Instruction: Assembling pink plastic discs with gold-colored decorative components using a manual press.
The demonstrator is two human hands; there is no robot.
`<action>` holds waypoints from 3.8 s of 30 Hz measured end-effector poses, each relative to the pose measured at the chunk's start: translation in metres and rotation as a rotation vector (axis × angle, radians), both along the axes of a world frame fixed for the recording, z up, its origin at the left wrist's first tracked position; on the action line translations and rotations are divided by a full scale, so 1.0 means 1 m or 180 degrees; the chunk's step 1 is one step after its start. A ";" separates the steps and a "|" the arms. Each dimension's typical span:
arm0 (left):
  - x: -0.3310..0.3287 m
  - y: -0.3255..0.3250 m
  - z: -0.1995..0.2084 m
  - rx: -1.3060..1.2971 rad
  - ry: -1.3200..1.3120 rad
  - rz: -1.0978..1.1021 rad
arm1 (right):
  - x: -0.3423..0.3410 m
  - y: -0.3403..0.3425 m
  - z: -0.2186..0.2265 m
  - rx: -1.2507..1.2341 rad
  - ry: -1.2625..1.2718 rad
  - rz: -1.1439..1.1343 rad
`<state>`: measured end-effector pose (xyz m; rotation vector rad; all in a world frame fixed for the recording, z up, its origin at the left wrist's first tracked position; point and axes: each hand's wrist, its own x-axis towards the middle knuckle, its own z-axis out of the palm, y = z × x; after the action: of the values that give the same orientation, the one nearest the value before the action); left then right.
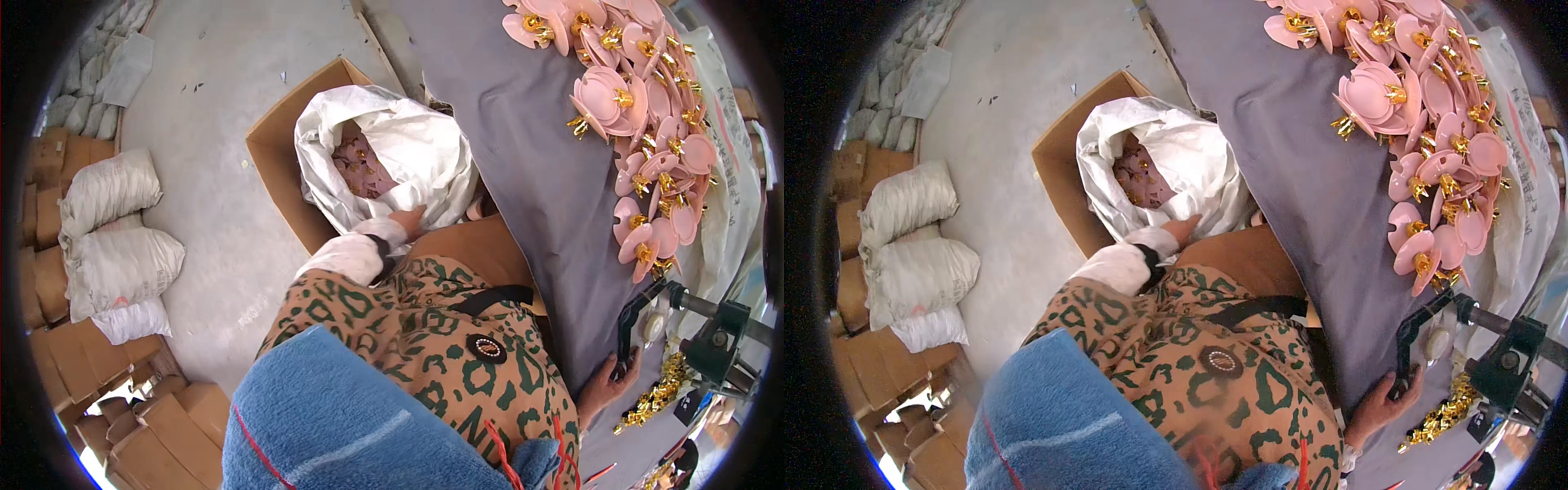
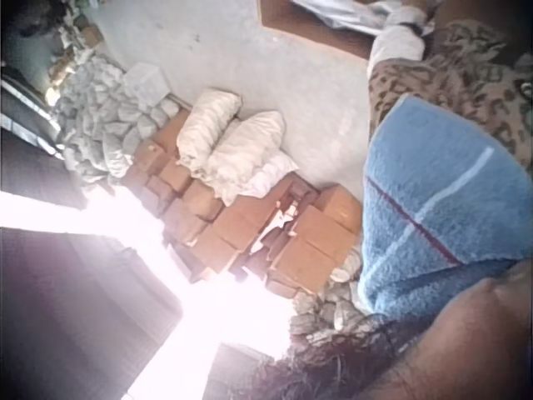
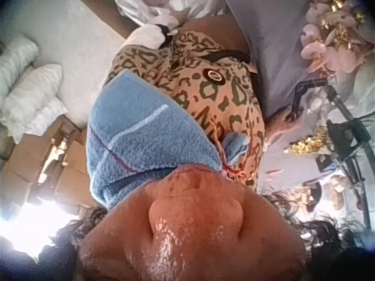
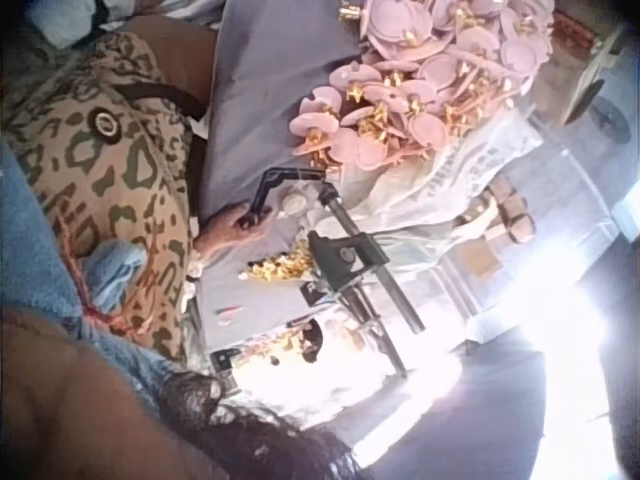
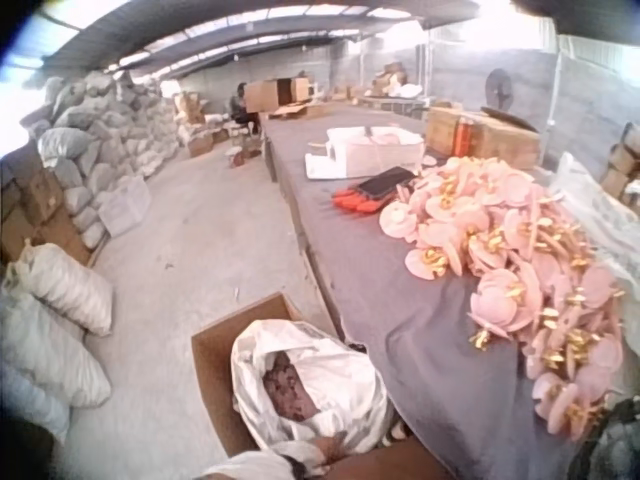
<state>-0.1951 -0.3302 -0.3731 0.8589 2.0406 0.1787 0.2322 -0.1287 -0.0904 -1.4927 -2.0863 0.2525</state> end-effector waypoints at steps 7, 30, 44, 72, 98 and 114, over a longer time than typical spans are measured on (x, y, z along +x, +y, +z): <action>-0.047 -0.101 0.026 0.0235 0.1474 -0.1868 | -0.007 -0.002 0.006 0.0140 -0.0210 -0.0026; -0.080 -0.069 0.210 -0.0912 0.0869 -0.1652 | -0.006 -0.001 0.010 0.0115 0.0100 0.0115; -0.199 -0.050 0.083 -0.0799 0.2174 0.1048 | 0.007 -0.016 0.027 0.0417 0.0567 -0.0245; -0.060 -0.045 0.066 0.2210 0.0411 0.1679 | -0.338 -0.033 -0.098 -0.1539 -0.2111 0.4460; 0.014 -0.072 0.039 -0.0911 -0.0066 -0.0851 | -0.217 -0.024 -0.029 -0.1066 -0.0725 0.4411; -0.076 0.133 0.014 0.0376 0.1284 0.2215 | -0.210 -0.020 -0.031 -0.1452 -0.0361 0.4323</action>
<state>-0.2711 -0.1976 -0.3587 0.2215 2.6702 0.5467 0.0227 -0.1485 -0.1218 0.0058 -2.9199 1.1902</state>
